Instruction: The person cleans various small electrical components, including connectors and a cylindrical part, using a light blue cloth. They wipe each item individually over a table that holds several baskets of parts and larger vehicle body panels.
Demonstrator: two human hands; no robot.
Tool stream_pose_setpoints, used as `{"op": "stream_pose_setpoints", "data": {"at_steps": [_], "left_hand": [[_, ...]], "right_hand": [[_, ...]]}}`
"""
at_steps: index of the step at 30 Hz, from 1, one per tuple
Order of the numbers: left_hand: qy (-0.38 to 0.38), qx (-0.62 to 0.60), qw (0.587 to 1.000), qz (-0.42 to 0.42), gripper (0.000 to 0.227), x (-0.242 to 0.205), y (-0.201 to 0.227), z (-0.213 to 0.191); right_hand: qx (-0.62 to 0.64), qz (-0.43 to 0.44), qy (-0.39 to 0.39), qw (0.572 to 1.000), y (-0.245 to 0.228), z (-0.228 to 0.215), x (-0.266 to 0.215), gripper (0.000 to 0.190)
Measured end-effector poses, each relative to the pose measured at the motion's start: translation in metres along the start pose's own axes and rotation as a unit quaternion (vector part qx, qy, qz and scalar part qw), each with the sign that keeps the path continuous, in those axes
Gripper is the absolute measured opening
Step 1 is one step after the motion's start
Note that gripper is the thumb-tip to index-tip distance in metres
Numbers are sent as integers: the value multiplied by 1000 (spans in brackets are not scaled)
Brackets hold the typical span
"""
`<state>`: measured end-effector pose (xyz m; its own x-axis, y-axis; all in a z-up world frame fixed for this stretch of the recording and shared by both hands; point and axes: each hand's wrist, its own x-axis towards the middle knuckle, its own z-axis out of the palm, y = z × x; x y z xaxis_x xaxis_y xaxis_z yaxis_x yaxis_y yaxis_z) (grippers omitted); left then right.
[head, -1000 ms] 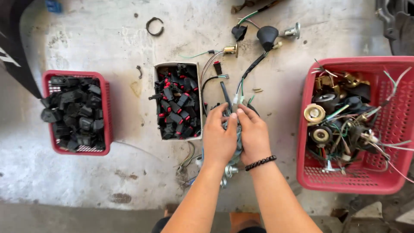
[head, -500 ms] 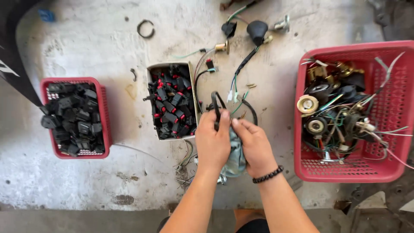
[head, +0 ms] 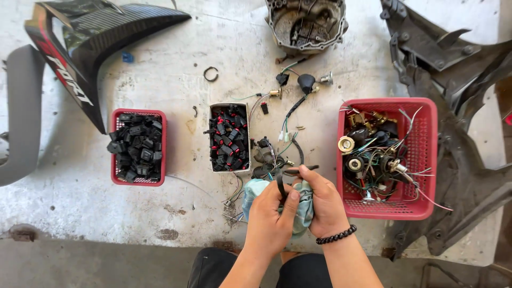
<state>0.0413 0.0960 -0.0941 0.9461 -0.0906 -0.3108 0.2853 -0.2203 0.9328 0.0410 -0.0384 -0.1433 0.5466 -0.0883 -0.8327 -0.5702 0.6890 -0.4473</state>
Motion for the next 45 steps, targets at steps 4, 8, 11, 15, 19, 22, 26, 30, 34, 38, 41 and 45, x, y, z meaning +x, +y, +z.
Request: {"op": "stream_pose_setpoints", "data": {"at_steps": [4,8,11,15,19,22,26,30,34,38,41,45], "left_hand": [[-30,41,999,11,15,-10,17,-7],[-63,7,997,-38,47,-18,28,-21],[-62,59,991,-101,45,-13,50,-29],[-51,97,982,-154,34,-4,63,-25],[-70,-2,983,-169,31,5,73,-18],[-70,-48,984,-154,28,9,72,-12],[-66,-54,986,-142,21,10,79,-13],[-41,-6,993,-110,23,3,74,-17],[-40,-22,993,-106,24,-7,75,-19],[-57,6,995,-77,24,-11,85,-22],[-72,3,996,-54,22,-14,92,-25],[-91,12,996,-13,20,-18,98,-27]], "right_hand": [[-17,-2,16,1000,-13,-1,-21,24],[-138,-62,-9,988,-14,-14,-37,17],[-207,-110,-52,971,-12,-20,-46,16],[-306,-139,-110,935,-21,-8,-72,25],[-485,-150,-72,858,-33,11,-99,21],[-523,-134,-80,838,-34,14,-110,12],[-402,-128,-114,899,-31,-4,-101,9],[-198,-113,-79,970,-43,-16,-104,19],[-166,-190,9,968,-58,-4,-114,33],[-67,-175,10,982,-72,-9,-101,34],[15,-155,-9,988,-78,13,-109,32],[64,-153,-47,985,-82,34,-122,34]]}}
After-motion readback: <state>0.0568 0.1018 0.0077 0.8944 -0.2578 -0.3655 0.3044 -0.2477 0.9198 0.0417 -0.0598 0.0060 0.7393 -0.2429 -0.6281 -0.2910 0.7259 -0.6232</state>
